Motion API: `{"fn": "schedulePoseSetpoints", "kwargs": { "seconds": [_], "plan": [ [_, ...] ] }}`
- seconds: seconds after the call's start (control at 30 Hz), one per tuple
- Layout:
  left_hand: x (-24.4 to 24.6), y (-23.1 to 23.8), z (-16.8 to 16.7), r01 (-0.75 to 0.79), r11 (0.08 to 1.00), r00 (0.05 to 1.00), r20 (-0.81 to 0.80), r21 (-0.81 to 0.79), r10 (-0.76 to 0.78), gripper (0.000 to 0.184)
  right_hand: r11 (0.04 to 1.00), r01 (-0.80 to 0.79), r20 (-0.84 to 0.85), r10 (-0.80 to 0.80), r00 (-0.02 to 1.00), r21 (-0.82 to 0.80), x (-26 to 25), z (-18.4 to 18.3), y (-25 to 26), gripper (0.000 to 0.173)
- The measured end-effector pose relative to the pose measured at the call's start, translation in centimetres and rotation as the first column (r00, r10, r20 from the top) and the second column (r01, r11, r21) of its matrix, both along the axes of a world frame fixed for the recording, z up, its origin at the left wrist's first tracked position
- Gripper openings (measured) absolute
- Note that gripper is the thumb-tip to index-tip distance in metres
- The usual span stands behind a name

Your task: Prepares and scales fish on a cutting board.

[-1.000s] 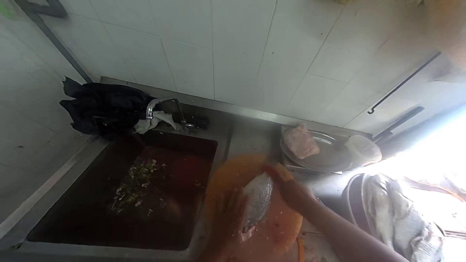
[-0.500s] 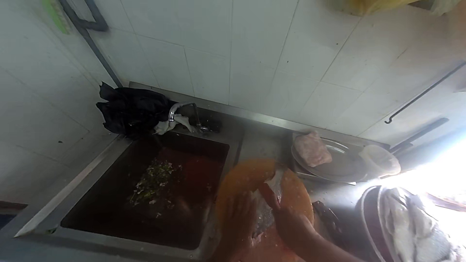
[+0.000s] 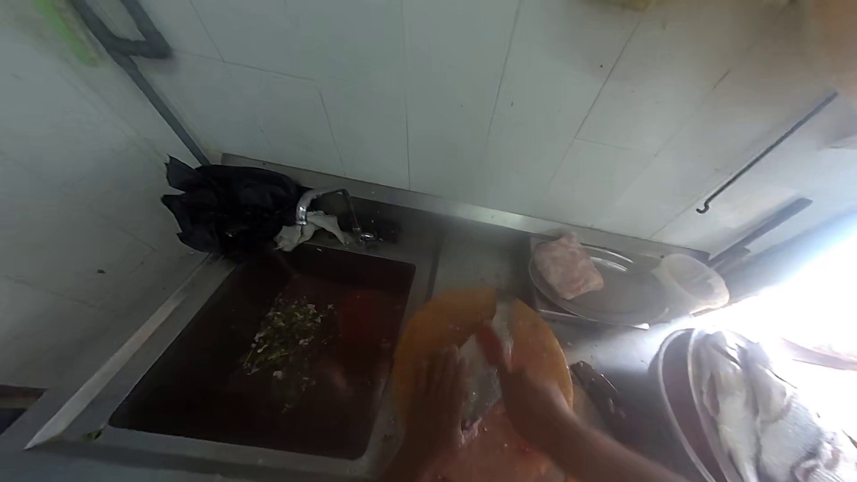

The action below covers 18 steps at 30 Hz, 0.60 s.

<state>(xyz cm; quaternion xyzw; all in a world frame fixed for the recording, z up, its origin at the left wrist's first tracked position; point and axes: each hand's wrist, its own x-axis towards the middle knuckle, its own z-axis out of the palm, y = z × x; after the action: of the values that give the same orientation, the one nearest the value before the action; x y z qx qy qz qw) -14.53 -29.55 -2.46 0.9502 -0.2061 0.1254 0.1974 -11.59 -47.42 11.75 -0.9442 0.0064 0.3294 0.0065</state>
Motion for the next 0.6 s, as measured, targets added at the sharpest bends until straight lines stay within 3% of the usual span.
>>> {"fn": "schedulePoseSetpoints", "kwargs": {
  "seconds": [0.1, 0.2, 0.23, 0.3, 0.37, 0.43, 0.53, 0.6],
  "plan": [
    [0.2, 0.3, -0.4, -0.024, 0.999, 1.000, 0.001, -0.036, 0.024, 0.116, 0.993, -0.079, -0.047, 0.084, 0.995, 0.091, -1.3, 2.0, 1.1, 0.073],
    [-0.1, -0.1, -0.4, -0.024, 0.999, 0.999, -0.034, -0.034, 0.023, 0.115, 0.999, -0.023, 0.069, 0.020, 0.997, 0.047, 2.0, -0.5, -2.0, 0.061],
    [-0.2, 0.0, -0.5, -0.022, 0.999, 0.999, -0.045, -0.046, 0.020, 0.115, 1.000, 0.013, 0.064, -0.014, 0.998, 0.021, 1.8, -1.2, -1.6, 0.065],
    [0.2, 0.2, -0.5, -0.023, 0.997, 1.000, -0.016, -0.071, 0.022, 0.117, 0.999, 0.016, 0.006, -0.016, 1.000, 0.033, -0.8, -0.1, 0.9, 0.077],
    [0.3, 0.4, -0.4, -0.027, 0.995, 0.999, 0.015, -0.099, 0.029, 0.117, 0.996, -0.068, -0.045, 0.070, 0.997, 0.060, -3.5, 1.8, 2.2, 0.074],
    [0.2, 0.4, -0.3, -0.027, 0.994, 0.999, 0.015, -0.102, 0.028, 0.116, 0.990, -0.108, -0.044, 0.112, 0.993, 0.095, -2.5, 2.4, 1.3, 0.068],
    [0.2, 0.1, -0.4, -0.042, 0.997, 0.998, -0.046, -0.072, 0.039, 0.119, 0.994, -0.077, 0.033, 0.075, 0.997, 0.083, 1.0, -0.3, 0.7, 0.062],
    [0.1, 0.1, -0.4, -0.046, 0.996, 0.995, -0.092, -0.072, 0.039, 0.121, 0.995, -0.039, 0.018, 0.037, 0.999, 0.095, -0.5, -0.9, 1.9, 0.069]
  ]
}}
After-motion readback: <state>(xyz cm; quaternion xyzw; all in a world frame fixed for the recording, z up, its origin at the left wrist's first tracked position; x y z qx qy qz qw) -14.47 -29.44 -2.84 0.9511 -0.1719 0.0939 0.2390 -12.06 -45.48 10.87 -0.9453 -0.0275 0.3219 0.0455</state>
